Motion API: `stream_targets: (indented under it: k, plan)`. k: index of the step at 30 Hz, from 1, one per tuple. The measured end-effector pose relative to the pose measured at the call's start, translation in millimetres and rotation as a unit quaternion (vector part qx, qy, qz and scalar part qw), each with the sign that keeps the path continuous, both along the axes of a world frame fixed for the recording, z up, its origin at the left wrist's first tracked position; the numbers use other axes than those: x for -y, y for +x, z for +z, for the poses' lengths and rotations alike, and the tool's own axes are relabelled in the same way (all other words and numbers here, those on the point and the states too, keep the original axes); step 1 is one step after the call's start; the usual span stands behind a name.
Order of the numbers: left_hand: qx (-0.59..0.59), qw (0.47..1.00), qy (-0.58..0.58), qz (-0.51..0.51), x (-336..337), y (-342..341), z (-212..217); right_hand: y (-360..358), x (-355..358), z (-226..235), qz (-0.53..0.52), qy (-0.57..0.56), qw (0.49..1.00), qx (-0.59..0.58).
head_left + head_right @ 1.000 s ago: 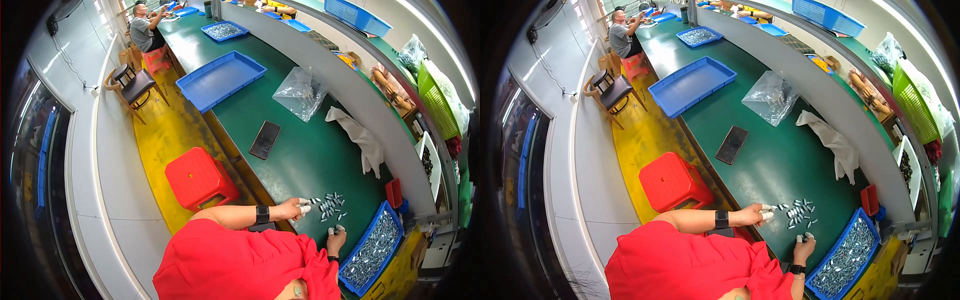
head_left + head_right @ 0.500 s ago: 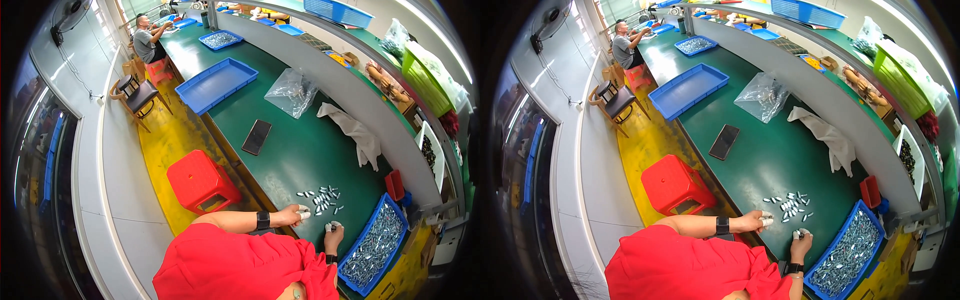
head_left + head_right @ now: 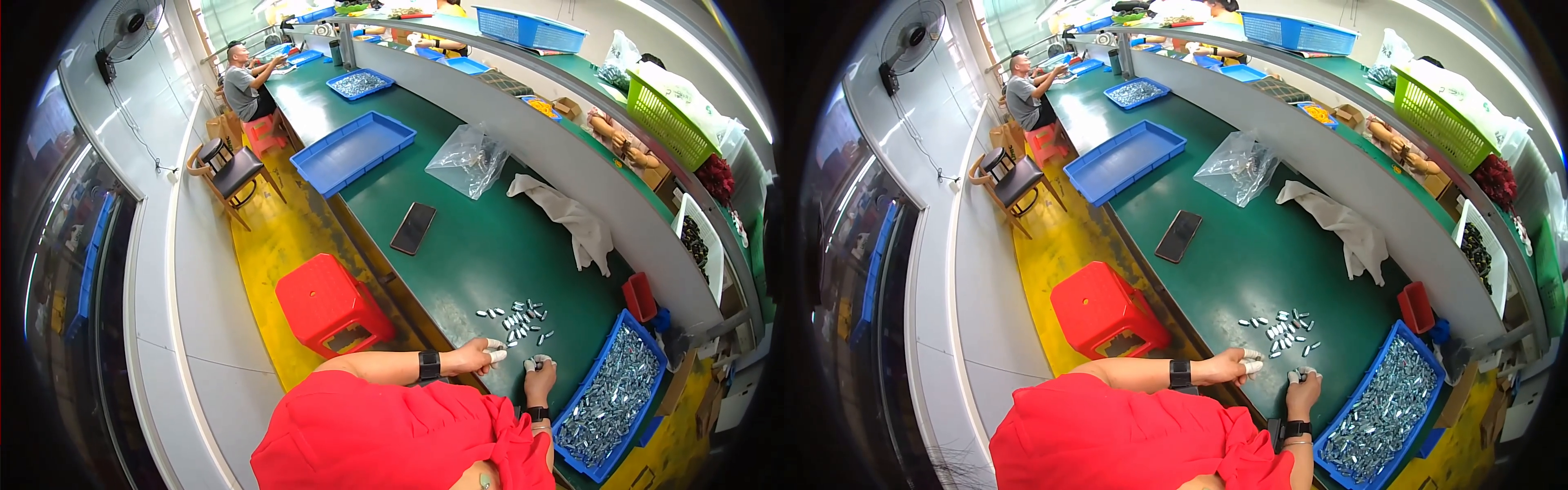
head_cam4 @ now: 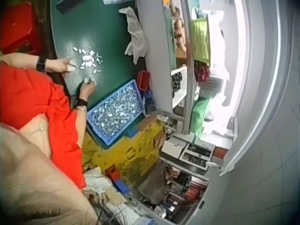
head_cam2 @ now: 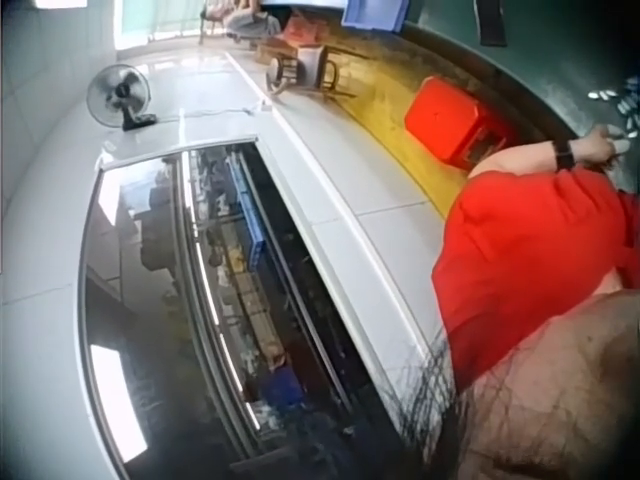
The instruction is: The person picks up metal components and small pins from the table, fits the pins into the components by hand, and places the assembled units into a blue tray.
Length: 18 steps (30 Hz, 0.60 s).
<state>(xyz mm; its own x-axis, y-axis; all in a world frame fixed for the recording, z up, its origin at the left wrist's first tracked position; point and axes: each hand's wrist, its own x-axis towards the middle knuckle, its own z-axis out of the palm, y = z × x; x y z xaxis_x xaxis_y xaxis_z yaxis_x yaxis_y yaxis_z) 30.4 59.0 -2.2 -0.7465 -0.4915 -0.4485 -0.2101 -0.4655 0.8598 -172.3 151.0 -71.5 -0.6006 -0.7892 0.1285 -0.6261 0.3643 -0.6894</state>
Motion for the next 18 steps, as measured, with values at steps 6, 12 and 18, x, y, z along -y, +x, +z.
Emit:
stream_targets:
  k: [6,12,18]
  plan:
    - [-0.015,1.0,0.012,-0.001,5,2,-4,2,1,1,-0.009,0.008,1.0,-0.02]
    - [-0.02,0.999,0.029,-0.005,12,7,-9,2,3,4,-0.012,0.015,0.999,-0.027]
    - [-0.01,1.0,0.021,-0.02,15,16,-3,4,3,6,-0.007,0.018,0.999,-0.03]
